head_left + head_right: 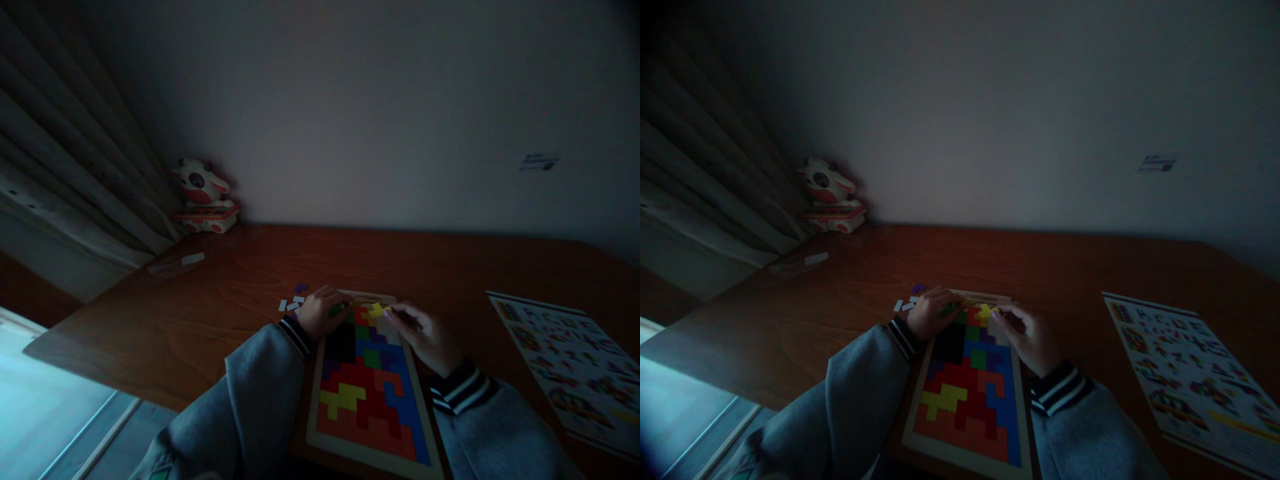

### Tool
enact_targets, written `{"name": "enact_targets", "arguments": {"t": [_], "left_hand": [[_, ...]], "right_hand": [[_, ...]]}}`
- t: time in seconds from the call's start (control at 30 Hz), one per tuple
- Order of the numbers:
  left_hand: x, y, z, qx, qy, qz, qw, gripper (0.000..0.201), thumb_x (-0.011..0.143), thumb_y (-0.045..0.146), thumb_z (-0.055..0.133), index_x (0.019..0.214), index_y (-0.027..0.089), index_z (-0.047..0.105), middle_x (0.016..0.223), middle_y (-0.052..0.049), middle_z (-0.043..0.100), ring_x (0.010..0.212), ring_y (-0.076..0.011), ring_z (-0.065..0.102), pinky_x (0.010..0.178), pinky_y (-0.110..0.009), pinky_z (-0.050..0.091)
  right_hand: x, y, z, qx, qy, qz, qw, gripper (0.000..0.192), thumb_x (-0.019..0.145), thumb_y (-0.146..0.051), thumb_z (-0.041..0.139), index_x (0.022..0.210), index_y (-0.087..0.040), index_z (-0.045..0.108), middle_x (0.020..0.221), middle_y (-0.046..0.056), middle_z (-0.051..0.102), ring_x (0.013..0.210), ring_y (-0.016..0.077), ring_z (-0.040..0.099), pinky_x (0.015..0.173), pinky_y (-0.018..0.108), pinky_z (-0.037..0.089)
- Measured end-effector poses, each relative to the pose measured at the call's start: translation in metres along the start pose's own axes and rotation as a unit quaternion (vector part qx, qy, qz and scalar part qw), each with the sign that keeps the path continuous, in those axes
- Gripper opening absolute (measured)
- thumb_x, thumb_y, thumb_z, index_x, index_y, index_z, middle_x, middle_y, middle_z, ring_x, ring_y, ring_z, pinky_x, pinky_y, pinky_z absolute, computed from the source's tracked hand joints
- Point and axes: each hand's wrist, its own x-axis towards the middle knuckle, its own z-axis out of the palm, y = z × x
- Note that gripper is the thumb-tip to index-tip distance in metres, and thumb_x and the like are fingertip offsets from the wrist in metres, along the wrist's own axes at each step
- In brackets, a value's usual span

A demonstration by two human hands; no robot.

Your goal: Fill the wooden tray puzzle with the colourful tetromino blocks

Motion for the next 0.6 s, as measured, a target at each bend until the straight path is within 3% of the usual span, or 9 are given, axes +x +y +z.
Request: {"name": "enact_targets", "arguments": {"t": [0.17, 0.33, 0.5, 0.6], "left_hand": [[-0.001, 0.015, 0.0, -0.095, -0.025, 0.02, 0.995, 0.022, 0.092, 0.032, 0.058, 0.103, 0.016, 0.069, 0.091, -0.007, 0.072, 0.086, -0.0167, 0.066, 0.08, -0.027, 0.054], [-0.001, 0.017, 0.001, -0.121, -0.04, 0.037, 0.991, 0.026, 0.091, 0.034, 0.06, 0.106, 0.015, 0.069, 0.093, -0.009, 0.072, 0.087, -0.0171, 0.066, 0.081, -0.028, 0.053], [-0.002, 0.017, 0.002, -0.129, -0.058, 0.027, 0.99, 0.025, 0.091, 0.037, 0.061, 0.1, 0.016, 0.07, 0.092, -0.008, 0.072, 0.086, -0.017, 0.066, 0.082, -0.028, 0.053], [-0.001, 0.017, 0.001, -0.117, -0.043, -0.019, 0.992, 0.023, 0.091, 0.035, 0.06, 0.098, 0.016, 0.07, 0.092, -0.008, 0.072, 0.086, -0.0174, 0.066, 0.082, -0.028, 0.052]], "right_hand": [[0.001, 0.004, 0.002, 0.002, -0.005, -0.051, 0.999, 0.031, 0.082, -0.05, 0.063, 0.092, -0.023, 0.075, 0.097, 0.006, 0.075, 0.092, 0.0234, 0.07, 0.083, 0.036, 0.057], [0.001, 0.007, 0.002, -0.011, -0.001, -0.087, 0.996, 0.027, 0.084, -0.045, 0.063, 0.093, -0.024, 0.077, 0.098, 0.006, 0.075, 0.093, 0.0226, 0.071, 0.087, 0.037, 0.057], [0.0, 0.005, 0.006, -0.015, -0.036, -0.099, 0.994, 0.024, 0.086, -0.044, 0.062, 0.092, -0.026, 0.077, 0.097, 0.005, 0.075, 0.088, 0.0216, 0.072, 0.079, 0.035, 0.06], [-0.001, 0.007, 0.007, -0.048, -0.034, -0.097, 0.994, 0.027, 0.087, -0.045, 0.06, 0.097, -0.024, 0.075, 0.1, 0.006, 0.075, 0.088, 0.0221, 0.072, 0.078, 0.036, 0.06]]}}
